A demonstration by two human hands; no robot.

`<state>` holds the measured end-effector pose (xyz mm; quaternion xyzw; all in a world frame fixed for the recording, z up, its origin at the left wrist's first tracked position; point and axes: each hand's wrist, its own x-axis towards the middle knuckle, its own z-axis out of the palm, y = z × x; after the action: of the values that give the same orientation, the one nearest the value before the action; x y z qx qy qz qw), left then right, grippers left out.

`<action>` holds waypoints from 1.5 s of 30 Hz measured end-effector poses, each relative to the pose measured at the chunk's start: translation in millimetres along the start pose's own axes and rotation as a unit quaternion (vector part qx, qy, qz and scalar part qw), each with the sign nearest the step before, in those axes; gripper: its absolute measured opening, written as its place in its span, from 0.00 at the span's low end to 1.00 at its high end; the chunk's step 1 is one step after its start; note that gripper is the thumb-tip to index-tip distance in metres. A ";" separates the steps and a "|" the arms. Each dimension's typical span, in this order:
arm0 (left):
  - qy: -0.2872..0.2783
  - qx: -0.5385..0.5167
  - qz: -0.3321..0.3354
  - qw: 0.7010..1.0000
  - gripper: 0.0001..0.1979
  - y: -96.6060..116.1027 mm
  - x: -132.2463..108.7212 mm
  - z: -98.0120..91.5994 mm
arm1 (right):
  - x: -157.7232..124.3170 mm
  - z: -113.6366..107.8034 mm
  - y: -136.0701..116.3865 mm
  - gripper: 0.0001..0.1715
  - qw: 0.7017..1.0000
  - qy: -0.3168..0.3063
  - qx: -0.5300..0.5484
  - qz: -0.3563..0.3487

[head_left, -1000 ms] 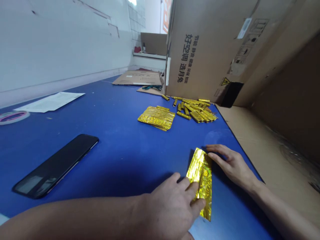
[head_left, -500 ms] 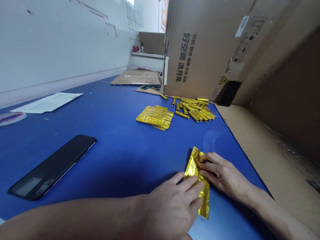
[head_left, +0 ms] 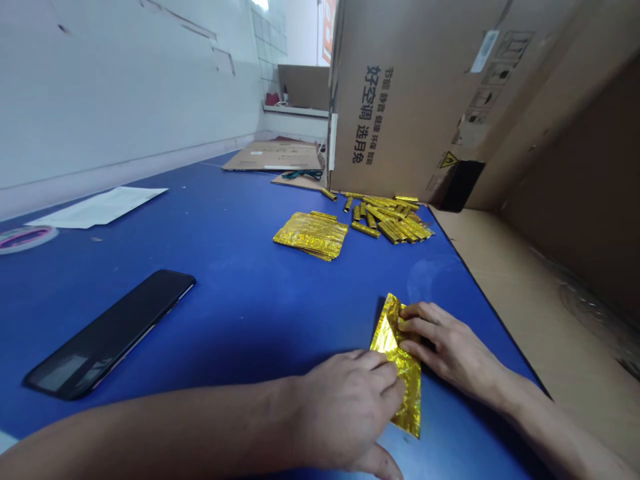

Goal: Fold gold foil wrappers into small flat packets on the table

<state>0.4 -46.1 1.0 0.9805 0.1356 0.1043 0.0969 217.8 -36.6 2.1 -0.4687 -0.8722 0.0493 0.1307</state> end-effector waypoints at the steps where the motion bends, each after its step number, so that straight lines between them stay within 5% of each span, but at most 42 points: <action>1: 0.001 -0.003 0.001 1.000 0.34 -0.5 0.2 0.5 | -0.5 0.3 1.7 0.13 1.000 0.005 0.000 0.006; 8: 0.002 -0.015 0.004 1.000 0.33 -2.0 3.0 -2.8 | -4.9 4.0 21.1 0.35 0.998 0.046 -0.024 0.036; 17: -0.011 -0.075 -0.020 0.997 0.32 -6.6 2.6 -2.6 | -5.0 -3.6 2.0 0.17 0.993 0.071 0.100 -0.001; 21: -0.011 -0.070 -0.019 0.997 0.32 -8.7 2.4 -2.3 | -1.0 0.1 -19.3 0.21 0.988 -0.017 0.145 -0.052; 25: -0.016 -0.057 -0.006 0.998 0.33 -9.2 3.0 -4.6 | 3.0 5.5 -16.2 0.24 0.989 -0.086 0.114 -0.031; 33: -0.005 -0.049 0.000 0.999 0.34 -5.8 -0.5 -7.3 | 7.3 8.8 8.5 0.26 0.994 -0.106 0.011 0.002; 45: -0.001 -0.043 0.012 0.999 0.35 -5.5 -1.9 0.7 | 8.7 5.1 14.5 0.28 0.993 -0.115 0.021 -0.007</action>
<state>-2.5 -41.6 -1.3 0.9771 0.1188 0.1104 0.1379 223.5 -21.1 -4.3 -0.4513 -0.8833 0.1206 0.0399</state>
